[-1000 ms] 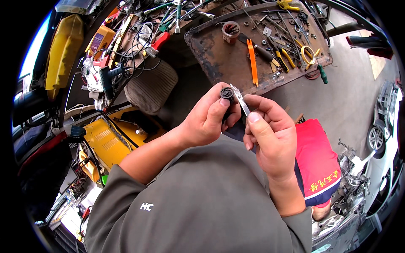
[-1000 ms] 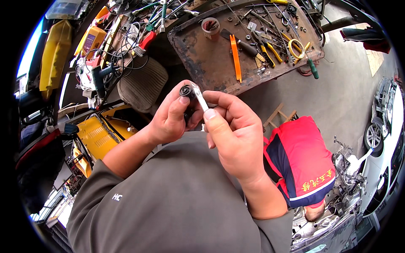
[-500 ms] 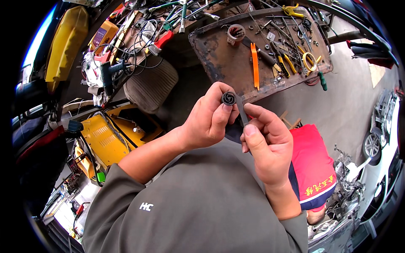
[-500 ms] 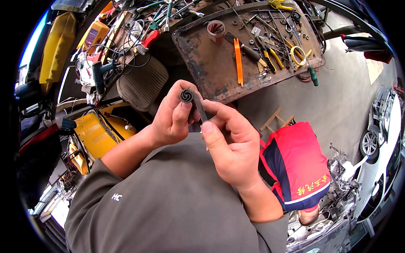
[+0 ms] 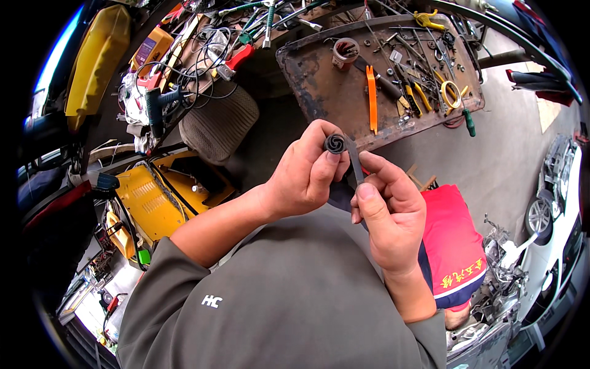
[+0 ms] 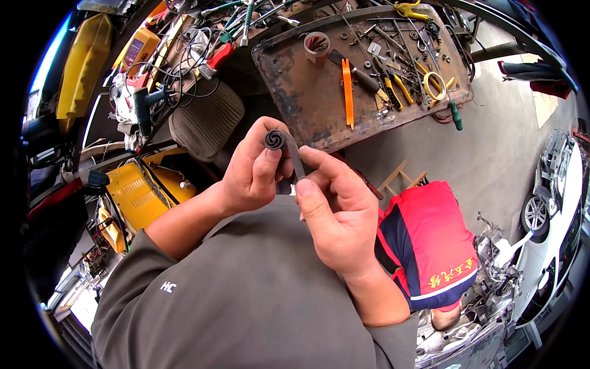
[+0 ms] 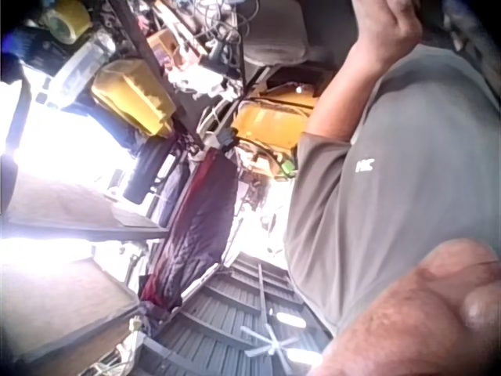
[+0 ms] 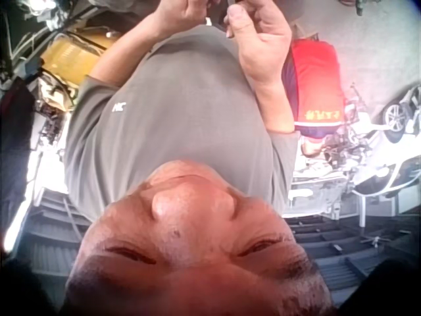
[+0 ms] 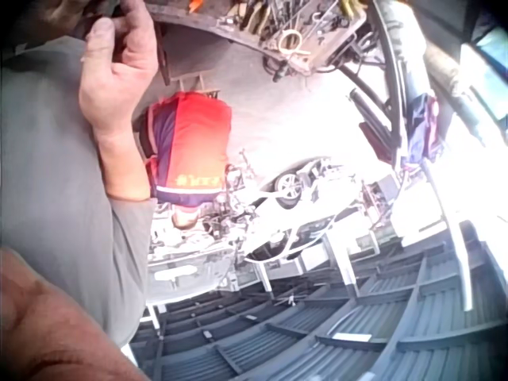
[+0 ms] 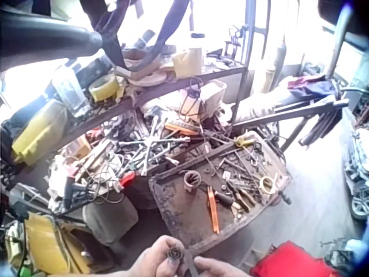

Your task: The person works on small fastener clips using an orange pry tool and a metal blade, walks to a car, inserts the clips into a removed door panel, and reaches inside the vehicle door by hand.

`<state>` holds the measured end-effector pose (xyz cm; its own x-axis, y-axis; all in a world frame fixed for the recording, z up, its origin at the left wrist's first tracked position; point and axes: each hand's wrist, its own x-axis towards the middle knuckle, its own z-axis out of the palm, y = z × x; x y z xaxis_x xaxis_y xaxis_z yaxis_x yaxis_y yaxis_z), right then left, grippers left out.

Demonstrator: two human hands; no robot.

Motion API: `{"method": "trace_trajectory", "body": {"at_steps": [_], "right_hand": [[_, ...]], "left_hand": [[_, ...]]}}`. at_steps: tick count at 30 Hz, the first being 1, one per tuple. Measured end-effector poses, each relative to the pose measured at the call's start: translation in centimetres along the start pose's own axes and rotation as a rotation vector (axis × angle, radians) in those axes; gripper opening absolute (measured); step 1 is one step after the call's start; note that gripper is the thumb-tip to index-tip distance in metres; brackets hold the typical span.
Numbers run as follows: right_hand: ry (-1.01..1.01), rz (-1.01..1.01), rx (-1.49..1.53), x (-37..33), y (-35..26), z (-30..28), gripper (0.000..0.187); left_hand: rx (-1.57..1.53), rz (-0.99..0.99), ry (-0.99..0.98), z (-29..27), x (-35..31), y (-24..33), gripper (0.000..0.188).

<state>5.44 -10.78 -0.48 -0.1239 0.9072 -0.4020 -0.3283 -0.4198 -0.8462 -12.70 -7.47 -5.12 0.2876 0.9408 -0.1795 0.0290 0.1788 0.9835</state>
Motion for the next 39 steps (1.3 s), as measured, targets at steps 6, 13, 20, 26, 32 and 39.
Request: {"method": "trace_trajectory", "body": {"at_steps": [6,13,20,26,32,39], "right_hand": [[-0.02,0.023,-0.002,0.3,0.0,-0.2,0.035],[-0.04,0.021,0.0,0.6,0.0,-0.3,0.033],[-0.038,0.092,0.025,0.8,-0.9,-1.2,0.031],[-0.063,0.074,0.013,0.7,-1.1,-1.4,0.032],[-0.088,0.109,0.048,0.4,-1.4,-1.6,0.031],[-0.081,0.073,0.054,-0.2,-0.8,-2.0,0.03]], "left_hand": [[0.004,-0.03,-0.027,-0.1,0.3,0.0,0.031],[0.047,-0.05,-0.027,-0.3,0.6,0.0,0.026],[-0.038,-0.096,-0.151,-0.5,0.8,0.5,0.02],[-0.16,-0.112,-0.194,-0.7,0.7,0.2,0.033],[-0.076,-0.087,-0.203,-0.7,0.8,0.5,0.034],[0.069,-0.03,-0.198,-0.3,1.0,1.1,0.031]]}}
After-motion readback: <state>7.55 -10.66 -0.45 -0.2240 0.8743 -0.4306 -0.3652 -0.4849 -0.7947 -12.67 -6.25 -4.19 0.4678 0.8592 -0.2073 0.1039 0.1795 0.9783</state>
